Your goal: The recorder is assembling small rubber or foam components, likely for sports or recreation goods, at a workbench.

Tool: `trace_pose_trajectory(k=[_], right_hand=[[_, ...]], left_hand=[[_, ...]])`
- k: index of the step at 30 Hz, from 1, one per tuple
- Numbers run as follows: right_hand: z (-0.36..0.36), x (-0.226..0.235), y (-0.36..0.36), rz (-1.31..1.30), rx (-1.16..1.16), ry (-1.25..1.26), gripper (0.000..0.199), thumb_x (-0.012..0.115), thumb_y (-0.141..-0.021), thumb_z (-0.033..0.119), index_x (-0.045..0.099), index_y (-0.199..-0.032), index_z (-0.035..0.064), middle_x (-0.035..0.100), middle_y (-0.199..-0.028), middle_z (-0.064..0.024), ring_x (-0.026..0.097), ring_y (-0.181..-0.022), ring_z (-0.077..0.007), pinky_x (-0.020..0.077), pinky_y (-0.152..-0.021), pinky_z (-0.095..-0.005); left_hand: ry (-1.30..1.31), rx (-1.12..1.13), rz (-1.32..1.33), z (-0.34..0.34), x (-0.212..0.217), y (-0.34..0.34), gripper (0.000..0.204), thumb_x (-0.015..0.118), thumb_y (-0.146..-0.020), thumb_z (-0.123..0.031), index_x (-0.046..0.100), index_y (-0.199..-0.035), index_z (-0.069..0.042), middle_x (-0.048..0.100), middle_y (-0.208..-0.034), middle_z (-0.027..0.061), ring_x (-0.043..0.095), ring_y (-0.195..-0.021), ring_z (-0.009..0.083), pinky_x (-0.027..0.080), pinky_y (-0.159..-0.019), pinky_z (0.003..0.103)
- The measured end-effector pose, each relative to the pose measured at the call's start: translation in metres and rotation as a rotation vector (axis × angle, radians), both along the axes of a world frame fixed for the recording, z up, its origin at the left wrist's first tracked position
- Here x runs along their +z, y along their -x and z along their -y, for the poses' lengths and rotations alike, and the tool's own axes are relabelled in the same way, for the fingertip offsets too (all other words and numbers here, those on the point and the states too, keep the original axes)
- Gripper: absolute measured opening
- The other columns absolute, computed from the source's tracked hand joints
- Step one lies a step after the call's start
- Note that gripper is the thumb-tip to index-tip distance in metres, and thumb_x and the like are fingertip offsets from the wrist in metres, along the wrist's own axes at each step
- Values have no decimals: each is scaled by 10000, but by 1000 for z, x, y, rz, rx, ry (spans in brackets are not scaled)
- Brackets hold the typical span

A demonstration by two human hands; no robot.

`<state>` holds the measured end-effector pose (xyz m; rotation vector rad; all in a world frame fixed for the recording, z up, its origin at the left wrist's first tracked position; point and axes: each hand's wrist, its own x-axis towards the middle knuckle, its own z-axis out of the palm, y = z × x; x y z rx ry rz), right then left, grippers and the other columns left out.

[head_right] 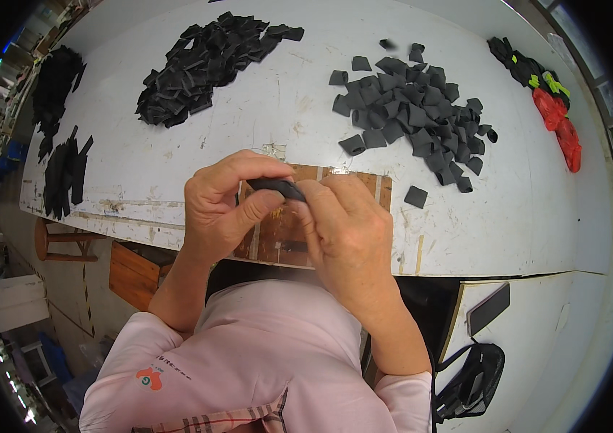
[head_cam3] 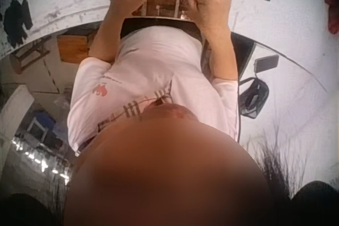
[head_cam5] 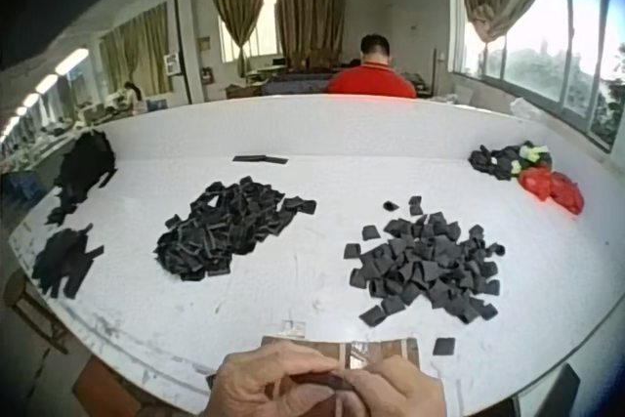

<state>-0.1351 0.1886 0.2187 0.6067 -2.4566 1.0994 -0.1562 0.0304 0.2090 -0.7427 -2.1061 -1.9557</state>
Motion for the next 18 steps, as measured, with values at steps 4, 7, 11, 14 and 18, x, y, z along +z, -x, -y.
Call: trace_pose_trajectory(k=[4, 7, 11, 14, 18], right_hand=[[2, -7, 5, -30, 14, 35, 140, 614, -677, -10, 579, -812, 5, 513, -676, -84, 518, -597, -230, 420, -502, -319], [2, -12, 8, -72, 34, 54, 153, 623, -664, -9, 578, -810, 5, 510, -665, -84, 516, -592, -228, 417, -498, -318], [1, 1, 7, 10, 79, -34, 165, 631, -657, -3, 579, -814, 5, 527, -686, -84, 514, -588, -225, 412, -491, -318], [1, 3, 7, 18, 82, -46, 155, 624, -673, 6, 587, -824, 0, 538, -674, -82, 510, -579, -225, 409, -497, -313], [-6, 0, 13, 135, 113, 124, 140, 612, -695, 17, 595, -832, -5, 538, -643, -86, 509, -581, -228, 406, -508, -312]], left_hand=[[35, -23, -15, -1, 2, 1, 139, 615, -751, -8, 619, -889, 6, 600, -797, 85, 549, -715, 119, 427, -610, 205], [27, 19, -31, -4, 0, 0, 119, 609, -751, 12, 623, -869, 10, 586, -760, 76, 526, -655, 102, 403, -552, 188], [-43, 123, -74, -6, -13, -3, 120, 643, -704, -12, 624, -821, -34, 565, -667, 46, 528, -560, 111, 405, -491, 215], [4, 186, -128, -8, -19, -4, 114, 650, -696, -17, 620, -804, -37, 553, -650, 44, 513, -537, 116, 389, -468, 223], [29, 123, -134, -11, -1, -2, 77, 609, -751, 12, 614, -828, 9, 561, -715, 58, 479, -592, 88, 366, -504, 189]])
